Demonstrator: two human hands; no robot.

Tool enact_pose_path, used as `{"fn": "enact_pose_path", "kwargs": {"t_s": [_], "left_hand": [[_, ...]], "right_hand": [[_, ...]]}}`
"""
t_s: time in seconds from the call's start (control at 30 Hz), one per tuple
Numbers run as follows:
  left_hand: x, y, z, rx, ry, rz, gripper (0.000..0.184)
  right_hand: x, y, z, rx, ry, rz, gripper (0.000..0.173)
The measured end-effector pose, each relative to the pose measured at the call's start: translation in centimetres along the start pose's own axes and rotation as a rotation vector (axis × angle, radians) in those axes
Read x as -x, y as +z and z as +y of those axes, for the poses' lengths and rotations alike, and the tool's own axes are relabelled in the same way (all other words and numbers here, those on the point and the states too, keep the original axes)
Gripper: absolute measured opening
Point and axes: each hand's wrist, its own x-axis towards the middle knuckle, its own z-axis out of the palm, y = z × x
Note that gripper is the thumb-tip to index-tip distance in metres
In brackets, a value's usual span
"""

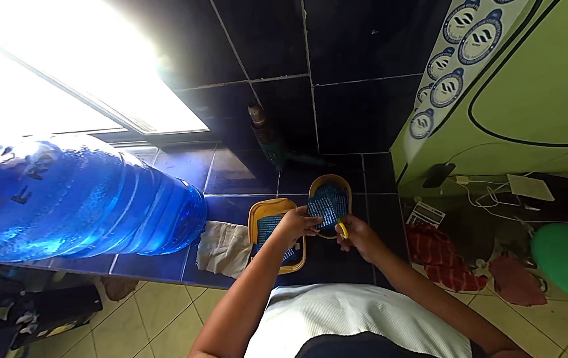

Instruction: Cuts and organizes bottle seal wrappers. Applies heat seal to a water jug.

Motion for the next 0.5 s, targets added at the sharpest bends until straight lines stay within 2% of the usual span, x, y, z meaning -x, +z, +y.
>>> {"fn": "enact_pose_path", "kwargs": {"t_s": [0.13, 0.2, 0.3, 0.37, 0.43, 0.5], "left_hand": [[0.3, -0.5, -0.1, 0.006, -0.019, -0.011, 0.026], [1.7, -1.9, 0.2, -0.092, 0.014, 0.028, 0.026], [4.5, -6.0, -0.3, -0.456, 0.056, 0.202, 0.029], [5.4, -8.4, -2.0, -0.695, 0.046, 0.256, 0.032], [5.9, -9.1, -3.8, -0.934, 0.052, 0.285, 0.035], [6.4, -8.8, -4.7, -1.087, 0.052, 0.319, 0.045]], "right_hand": [[-0.2, -0.3, 0.0, 0.014, 0.062, 0.037, 0.012], [-0.2, -0.7, -0.1, 0.022, 0.095, 0.054, 0.019], [0.2, -1.6, 0.1, 0.049, 0.104, 0.070, 0.022], [0.4, -1.9, 0.4, 0.054, 0.112, 0.089, 0.021], [0.8, -1.6, 0.7, 0.059, 0.110, 0.108, 0.020], [1.1, -0.8, 0.9, 0.065, 0.089, 0.113, 0.018]]}}
